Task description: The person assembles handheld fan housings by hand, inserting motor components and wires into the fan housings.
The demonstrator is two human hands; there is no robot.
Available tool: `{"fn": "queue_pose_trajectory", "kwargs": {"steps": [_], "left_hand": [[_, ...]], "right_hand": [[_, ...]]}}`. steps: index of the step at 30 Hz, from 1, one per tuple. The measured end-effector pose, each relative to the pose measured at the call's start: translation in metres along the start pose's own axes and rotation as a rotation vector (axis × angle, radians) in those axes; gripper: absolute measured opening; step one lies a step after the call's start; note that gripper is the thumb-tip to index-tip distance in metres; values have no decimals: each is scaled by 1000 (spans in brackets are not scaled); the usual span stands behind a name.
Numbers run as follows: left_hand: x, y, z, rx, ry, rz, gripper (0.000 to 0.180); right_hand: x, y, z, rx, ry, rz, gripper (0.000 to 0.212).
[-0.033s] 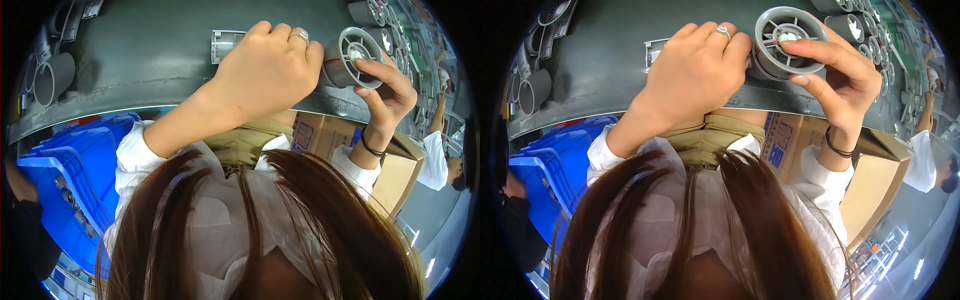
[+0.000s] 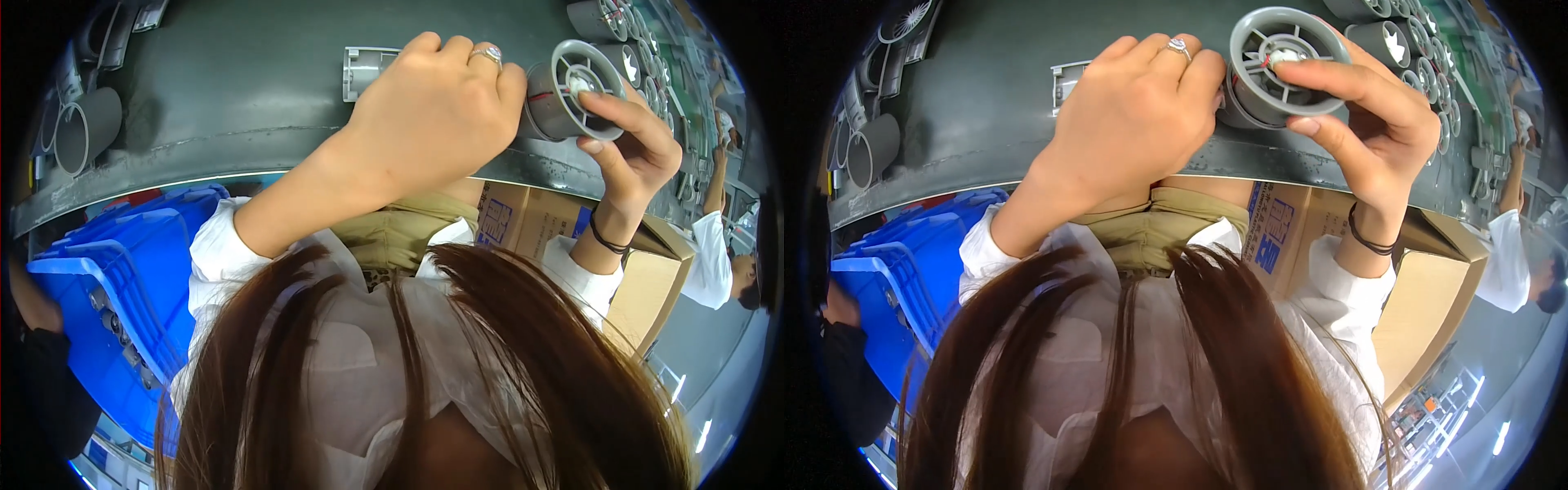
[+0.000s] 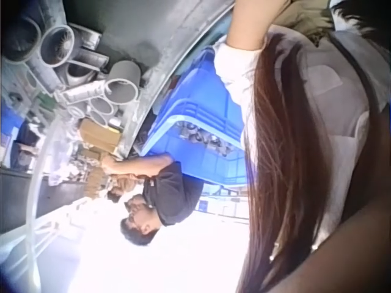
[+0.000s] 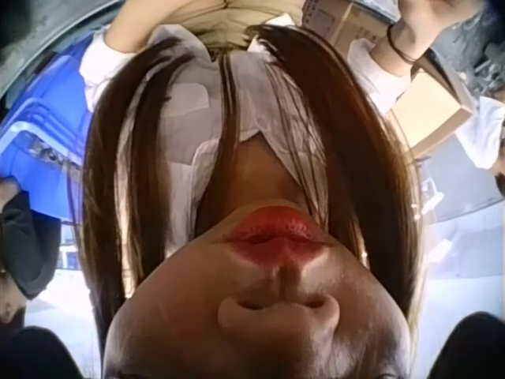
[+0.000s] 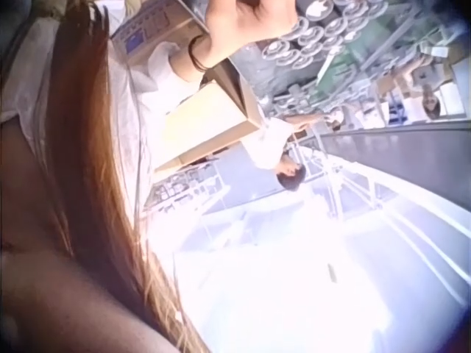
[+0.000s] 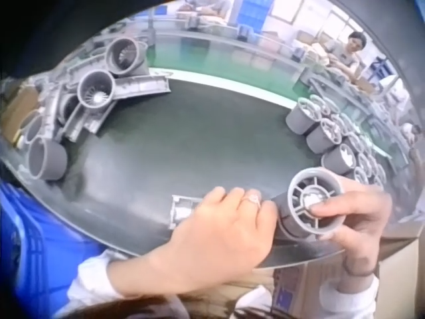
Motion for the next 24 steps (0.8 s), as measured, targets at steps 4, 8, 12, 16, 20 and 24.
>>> {"fn": "queue_pose_trajectory", "kwargs": {"steps": [4,8,12,16,20,24], "left_hand": [[-9,0,5,-31,-12,-43,12],[-7,-1,5,-29,-10,-34,13],[-8,0,6,-49,-8,-37,14],[-7,1,4,-4,-14,-51,15],[-7,4,5,1,-47,-77,15],[-6,7,4,27,-55,-59,16]], "right_hand": [[4,2,4,50,33,-43,38],[-5,6,7,110,23,-59,35],[-6,9,6,175,94,-34,34],[-3,21,6,285,234,65,35],[-5,23,4,321,182,14,34],[-1,22,6,208,174,51,35]]}}
Point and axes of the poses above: each hand's wrist, its own y-axis away from the middle knuckle, its own z-axis out of the palm, x = y × z, the point moved 10 cm from there along -y, towards the middle knuckle, and after that the axes turned 12 degrees about -z, right-handed, at the moved point
